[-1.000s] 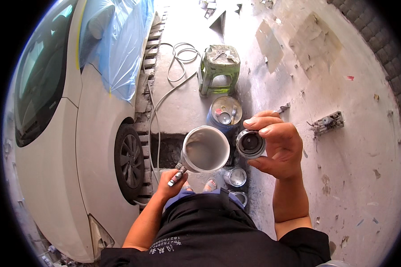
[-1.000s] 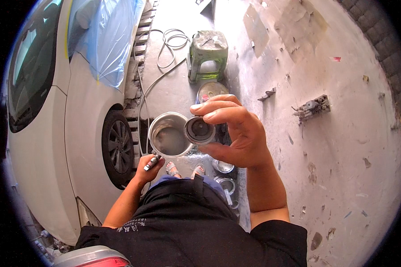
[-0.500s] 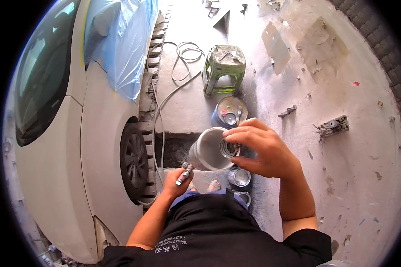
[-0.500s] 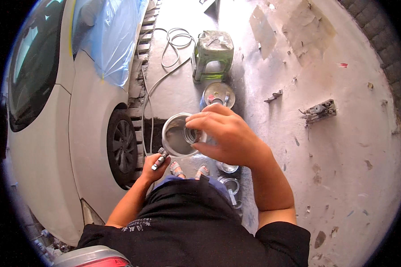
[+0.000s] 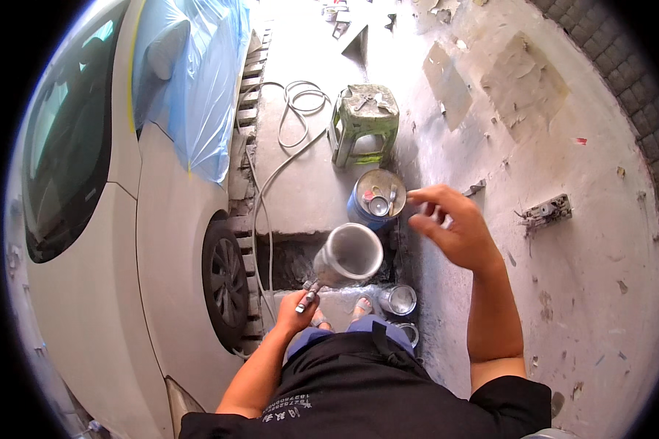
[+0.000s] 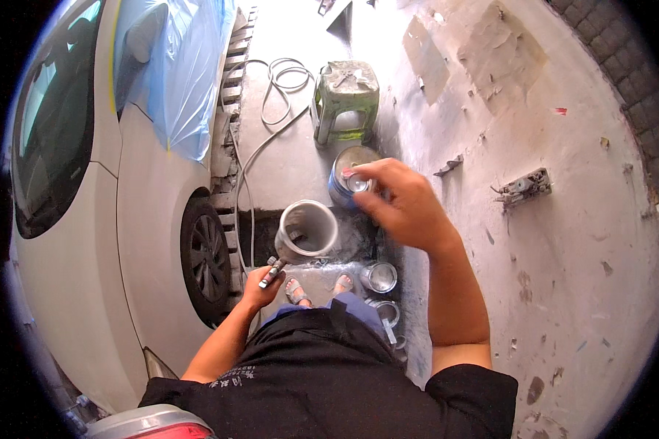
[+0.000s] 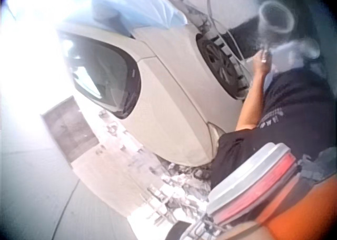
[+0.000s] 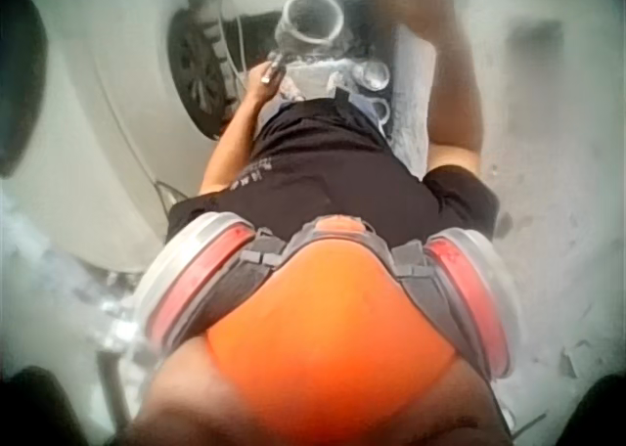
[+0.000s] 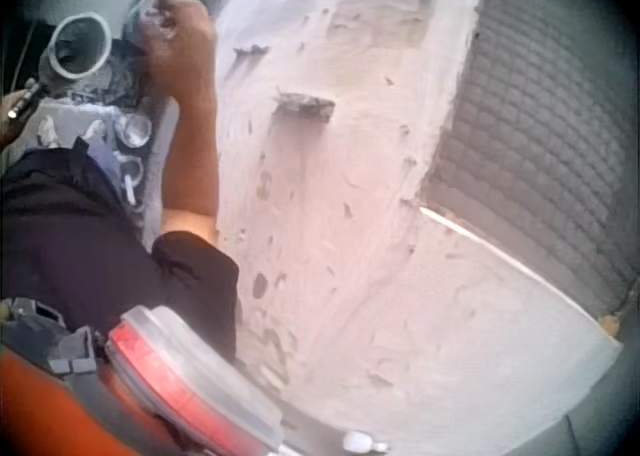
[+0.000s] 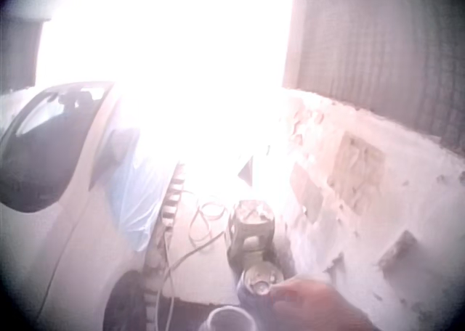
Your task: The person pours paint from a large bucket into a spray gun container and stirs it with a brush. They then walk around a white car that is partially covered with blue plastic sheeting and yellow tape, inspecting the masking and adjusting the plastic cover on the rear bumper.
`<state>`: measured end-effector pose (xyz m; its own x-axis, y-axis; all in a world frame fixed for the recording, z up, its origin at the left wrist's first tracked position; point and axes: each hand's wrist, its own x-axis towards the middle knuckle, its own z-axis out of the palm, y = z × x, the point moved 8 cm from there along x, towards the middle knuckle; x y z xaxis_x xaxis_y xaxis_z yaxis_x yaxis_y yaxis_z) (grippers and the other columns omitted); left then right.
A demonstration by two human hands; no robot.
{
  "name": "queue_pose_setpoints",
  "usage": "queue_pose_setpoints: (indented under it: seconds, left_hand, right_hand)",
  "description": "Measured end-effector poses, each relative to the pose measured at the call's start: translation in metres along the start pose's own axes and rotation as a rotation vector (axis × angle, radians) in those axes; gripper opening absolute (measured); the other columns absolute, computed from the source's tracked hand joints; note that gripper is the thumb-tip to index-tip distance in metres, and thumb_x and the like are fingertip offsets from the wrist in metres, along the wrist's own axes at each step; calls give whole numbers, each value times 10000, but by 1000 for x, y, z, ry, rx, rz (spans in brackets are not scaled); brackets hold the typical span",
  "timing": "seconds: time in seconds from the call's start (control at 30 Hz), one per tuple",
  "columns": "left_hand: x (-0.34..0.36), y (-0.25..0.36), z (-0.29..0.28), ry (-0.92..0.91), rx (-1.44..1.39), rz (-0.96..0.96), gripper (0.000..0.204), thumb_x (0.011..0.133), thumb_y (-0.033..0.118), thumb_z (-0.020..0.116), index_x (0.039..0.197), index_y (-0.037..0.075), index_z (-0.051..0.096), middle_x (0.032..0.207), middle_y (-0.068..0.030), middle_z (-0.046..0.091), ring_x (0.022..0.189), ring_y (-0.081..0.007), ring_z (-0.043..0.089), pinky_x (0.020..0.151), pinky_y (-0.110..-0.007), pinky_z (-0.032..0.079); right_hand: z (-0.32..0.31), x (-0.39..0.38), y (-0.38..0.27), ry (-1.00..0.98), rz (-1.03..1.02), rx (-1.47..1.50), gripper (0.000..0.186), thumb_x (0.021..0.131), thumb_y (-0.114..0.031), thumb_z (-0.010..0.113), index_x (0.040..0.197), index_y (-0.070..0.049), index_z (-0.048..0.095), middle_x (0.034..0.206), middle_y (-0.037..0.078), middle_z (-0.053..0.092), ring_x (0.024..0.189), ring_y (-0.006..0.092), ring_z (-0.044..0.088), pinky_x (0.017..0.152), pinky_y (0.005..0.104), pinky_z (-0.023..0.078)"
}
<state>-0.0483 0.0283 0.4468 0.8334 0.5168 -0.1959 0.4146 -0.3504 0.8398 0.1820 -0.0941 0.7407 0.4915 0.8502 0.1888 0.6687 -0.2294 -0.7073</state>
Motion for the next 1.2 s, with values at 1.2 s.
queue_pose_setpoints:
  seconds: [1.2]
  left_hand:
    - [41,-169,165,265,-185,-767,226,837,211,609,948,15,592,860,-87,614,824,-217,551,749,-356,433]
  right_hand:
    - [298,24,662,-267,536,-472,786,652,-306,752,1288,-77,351,1297,158,384,1202,321,375,976,415,336]
